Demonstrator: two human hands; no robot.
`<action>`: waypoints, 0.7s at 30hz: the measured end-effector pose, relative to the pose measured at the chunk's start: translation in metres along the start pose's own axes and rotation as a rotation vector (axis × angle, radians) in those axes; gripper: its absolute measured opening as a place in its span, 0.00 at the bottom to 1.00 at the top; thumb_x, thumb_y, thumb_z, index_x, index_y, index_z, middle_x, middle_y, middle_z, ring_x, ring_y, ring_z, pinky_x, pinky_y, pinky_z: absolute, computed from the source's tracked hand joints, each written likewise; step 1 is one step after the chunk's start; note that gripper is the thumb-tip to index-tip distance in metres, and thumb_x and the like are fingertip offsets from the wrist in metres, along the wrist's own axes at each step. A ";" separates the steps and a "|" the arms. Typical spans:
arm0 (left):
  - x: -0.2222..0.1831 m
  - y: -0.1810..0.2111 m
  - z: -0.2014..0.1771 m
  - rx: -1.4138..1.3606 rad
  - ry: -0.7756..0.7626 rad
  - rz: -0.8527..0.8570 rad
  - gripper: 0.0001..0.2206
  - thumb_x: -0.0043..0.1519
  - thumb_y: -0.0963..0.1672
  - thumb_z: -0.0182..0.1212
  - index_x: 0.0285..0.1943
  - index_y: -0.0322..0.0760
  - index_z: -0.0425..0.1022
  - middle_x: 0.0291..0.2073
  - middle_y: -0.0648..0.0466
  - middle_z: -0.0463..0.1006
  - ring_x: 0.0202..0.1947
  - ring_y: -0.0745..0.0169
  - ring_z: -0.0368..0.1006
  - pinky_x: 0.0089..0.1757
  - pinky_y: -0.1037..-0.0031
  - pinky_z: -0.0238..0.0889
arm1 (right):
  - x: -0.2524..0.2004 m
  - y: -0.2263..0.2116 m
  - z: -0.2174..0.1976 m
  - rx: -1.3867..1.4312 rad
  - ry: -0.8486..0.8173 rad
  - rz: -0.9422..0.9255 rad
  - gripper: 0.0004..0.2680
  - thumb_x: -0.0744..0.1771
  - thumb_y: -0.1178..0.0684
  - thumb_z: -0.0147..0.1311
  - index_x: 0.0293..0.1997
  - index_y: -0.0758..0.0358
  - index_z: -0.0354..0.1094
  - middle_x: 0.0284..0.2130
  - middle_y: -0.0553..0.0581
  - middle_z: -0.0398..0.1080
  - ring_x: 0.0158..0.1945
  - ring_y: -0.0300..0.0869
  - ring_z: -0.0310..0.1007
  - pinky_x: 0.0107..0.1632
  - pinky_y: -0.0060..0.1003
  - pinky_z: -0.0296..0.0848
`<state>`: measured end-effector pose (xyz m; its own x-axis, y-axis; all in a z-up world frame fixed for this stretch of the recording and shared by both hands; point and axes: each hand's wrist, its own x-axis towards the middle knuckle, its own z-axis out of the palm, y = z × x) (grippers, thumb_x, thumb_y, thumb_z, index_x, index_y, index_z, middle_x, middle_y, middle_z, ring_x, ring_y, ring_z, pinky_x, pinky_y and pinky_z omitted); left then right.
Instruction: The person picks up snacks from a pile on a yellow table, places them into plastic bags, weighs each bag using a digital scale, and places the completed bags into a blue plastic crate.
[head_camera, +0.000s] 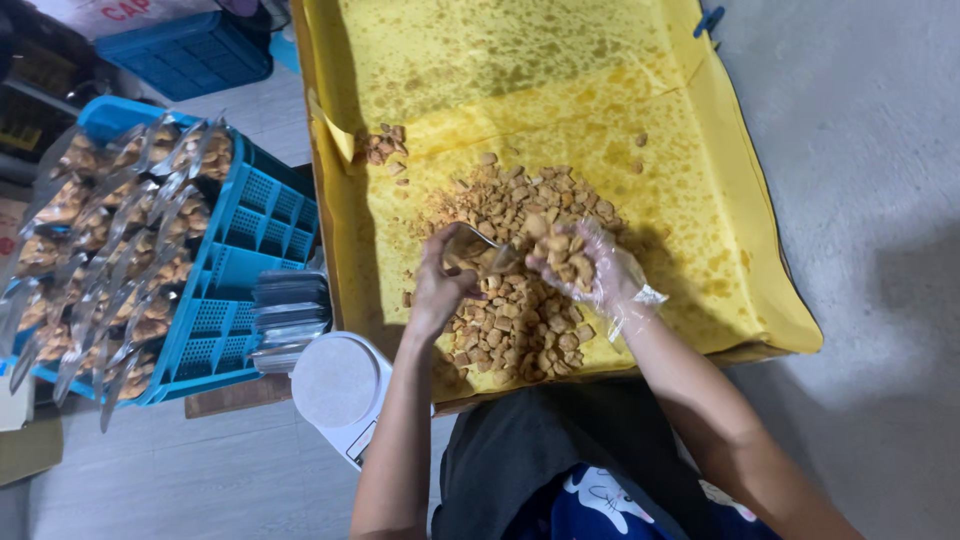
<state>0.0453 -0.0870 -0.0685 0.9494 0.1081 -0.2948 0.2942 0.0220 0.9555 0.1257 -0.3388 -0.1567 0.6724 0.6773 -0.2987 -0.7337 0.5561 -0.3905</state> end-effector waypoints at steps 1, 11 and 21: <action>0.001 0.001 0.004 -0.015 -0.014 0.007 0.37 0.50 0.33 0.54 0.74 0.33 0.52 0.62 0.34 0.64 0.33 0.54 0.78 0.33 0.70 0.82 | 0.004 -0.007 0.013 0.039 -0.153 -0.044 0.13 0.70 0.42 0.53 0.50 0.63 0.69 0.46 0.65 0.74 0.51 0.55 0.79 0.49 0.44 0.80; 0.006 0.017 0.044 0.090 -0.068 -0.079 0.35 0.56 0.35 0.63 0.73 0.29 0.49 0.61 0.39 0.64 0.38 0.49 0.79 0.31 0.73 0.82 | 0.042 -0.006 0.084 -0.298 -0.267 -0.533 0.12 0.73 0.42 0.50 0.49 0.59 0.72 0.45 0.57 0.74 0.52 0.49 0.75 0.58 0.46 0.77; 0.008 0.012 0.036 -0.077 -0.086 -0.117 0.31 0.55 0.33 0.55 0.71 0.32 0.52 0.55 0.31 0.70 0.34 0.53 0.80 0.32 0.71 0.82 | 0.010 -0.021 0.112 -0.733 -0.413 -0.395 0.13 0.68 0.38 0.57 0.44 0.57 0.73 0.49 0.56 0.75 0.61 0.46 0.71 0.69 0.50 0.65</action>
<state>0.0601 -0.1216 -0.0601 0.9160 0.0149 -0.4008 0.3972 0.1058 0.9116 0.1370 -0.2900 -0.0539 0.6688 0.6994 0.2519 -0.1187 0.4350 -0.8926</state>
